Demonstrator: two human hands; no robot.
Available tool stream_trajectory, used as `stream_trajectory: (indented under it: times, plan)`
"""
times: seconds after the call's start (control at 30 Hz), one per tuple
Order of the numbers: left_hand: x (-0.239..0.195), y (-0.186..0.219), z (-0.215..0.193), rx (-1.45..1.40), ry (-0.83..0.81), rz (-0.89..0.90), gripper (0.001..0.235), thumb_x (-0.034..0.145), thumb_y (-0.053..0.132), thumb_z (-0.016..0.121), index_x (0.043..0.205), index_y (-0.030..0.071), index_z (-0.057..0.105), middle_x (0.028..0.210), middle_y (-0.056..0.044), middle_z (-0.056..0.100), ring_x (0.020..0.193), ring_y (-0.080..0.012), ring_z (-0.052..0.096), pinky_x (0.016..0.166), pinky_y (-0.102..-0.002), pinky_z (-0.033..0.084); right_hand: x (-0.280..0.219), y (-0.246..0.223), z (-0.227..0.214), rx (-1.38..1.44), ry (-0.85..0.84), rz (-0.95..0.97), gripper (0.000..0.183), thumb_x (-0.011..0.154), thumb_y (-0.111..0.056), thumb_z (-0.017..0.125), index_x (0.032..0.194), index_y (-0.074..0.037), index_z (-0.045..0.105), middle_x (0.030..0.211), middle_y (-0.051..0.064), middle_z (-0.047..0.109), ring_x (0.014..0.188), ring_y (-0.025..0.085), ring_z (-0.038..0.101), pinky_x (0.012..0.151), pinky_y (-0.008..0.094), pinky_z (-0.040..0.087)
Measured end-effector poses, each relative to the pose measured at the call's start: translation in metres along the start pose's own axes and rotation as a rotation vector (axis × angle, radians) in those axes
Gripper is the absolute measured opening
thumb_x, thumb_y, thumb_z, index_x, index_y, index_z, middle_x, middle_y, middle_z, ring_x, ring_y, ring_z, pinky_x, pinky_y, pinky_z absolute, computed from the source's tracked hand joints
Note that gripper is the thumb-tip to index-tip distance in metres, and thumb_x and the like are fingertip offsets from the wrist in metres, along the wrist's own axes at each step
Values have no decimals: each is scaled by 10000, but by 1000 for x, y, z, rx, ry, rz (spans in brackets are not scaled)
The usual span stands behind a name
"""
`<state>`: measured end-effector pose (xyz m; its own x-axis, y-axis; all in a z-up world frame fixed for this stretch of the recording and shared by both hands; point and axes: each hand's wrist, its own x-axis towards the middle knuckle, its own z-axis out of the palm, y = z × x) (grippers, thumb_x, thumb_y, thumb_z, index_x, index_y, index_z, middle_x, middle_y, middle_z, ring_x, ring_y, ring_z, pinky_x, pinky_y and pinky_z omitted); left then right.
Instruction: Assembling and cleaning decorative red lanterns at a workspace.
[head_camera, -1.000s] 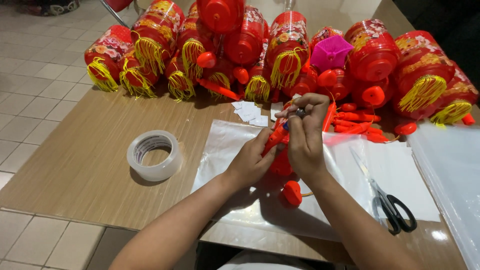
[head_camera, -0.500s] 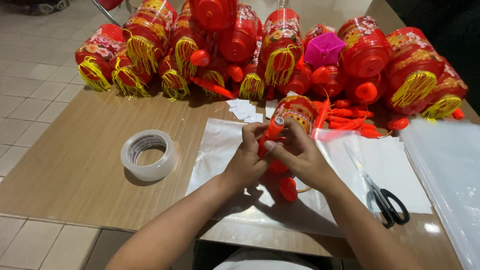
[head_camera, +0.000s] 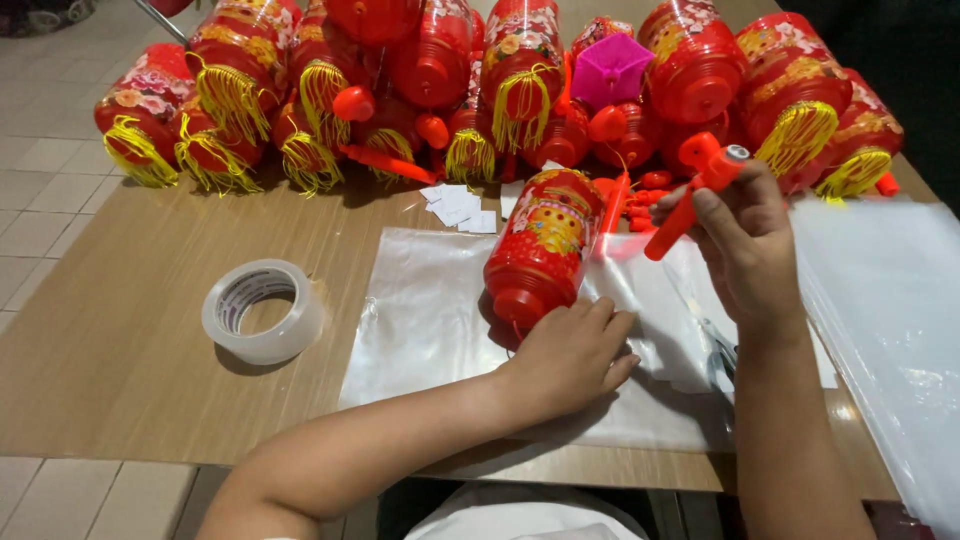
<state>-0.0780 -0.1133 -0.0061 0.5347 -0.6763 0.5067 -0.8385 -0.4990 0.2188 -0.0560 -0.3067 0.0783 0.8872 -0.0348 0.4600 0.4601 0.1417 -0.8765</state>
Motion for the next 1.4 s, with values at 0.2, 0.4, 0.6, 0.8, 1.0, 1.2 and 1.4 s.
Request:
stream_trajectory:
  times: [0.2, 0.4, 0.6, 0.8, 1.0, 1.2, 1.4]
  plan:
    - [18, 0, 38, 278, -184, -175, 462, 882, 429, 715, 1110, 55, 569, 868, -104, 652, 670, -304, 723, 545, -474, 585, 6, 41, -8, -150, 68, 39, 220, 1041, -95, 611, 1237, -89, 512, 998, 146, 692, 921, 202, 710, 893, 361, 603]
    - [7, -50, -5, -253, -356, -178, 410, 875, 225, 741, 1147, 1, 531, 963, -211, 673, 890, -426, 715, 716, -533, 594, -5, 40, 2, -220, -89, 105, 313, 916, 0, 722, 1194, -66, 595, 751, 123, 629, 639, 152, 614, 597, 297, 563]
    - [-27, -89, -73, -684, -233, -455, 418, 867, 221, 783, 1147, 15, 551, 1018, -231, 689, 985, -443, 708, 842, -503, 564, -19, 22, 30, -472, -337, 248, 257, 854, -114, 804, 1069, -61, 675, 763, 83, 671, 775, 187, 623, 791, 369, 520]
    - [-38, -91, -79, -960, 3, -586, 369, 838, 232, 834, 1128, 104, 646, 995, -88, 727, 983, -195, 645, 918, -379, 541, -24, 46, 35, -553, -423, 376, 262, 848, -190, 809, 1014, -34, 681, 817, 183, 737, 787, 300, 677, 832, 460, 552]
    - [-43, -104, -61, -1002, 34, -559, 309, 888, 236, 804, 1151, 133, 679, 1021, -94, 757, 1006, -181, 663, 923, -372, 548, -23, 38, 43, -613, -421, 418, 267, 847, -213, 816, 1018, -63, 677, 850, 164, 755, 805, 300, 711, 826, 471, 565]
    - [-41, -119, -45, -981, 54, -526, 287, 923, 284, 775, 1161, 144, 696, 994, -106, 758, 949, -191, 684, 878, -375, 565, -23, 45, 40, -634, -446, 407, 265, 845, -232, 816, 1041, -105, 690, 862, 137, 780, 816, 282, 740, 841, 451, 578]
    - [-42, -123, -38, -931, 54, -493, 323, 921, 303, 768, 1190, 147, 679, 1047, -94, 746, 994, -196, 659, 873, -392, 561, -24, 51, 38, -631, -448, 394, 285, 838, -223, 824, 1043, -82, 684, 886, 166, 791, 840, 318, 750, 853, 470, 576]
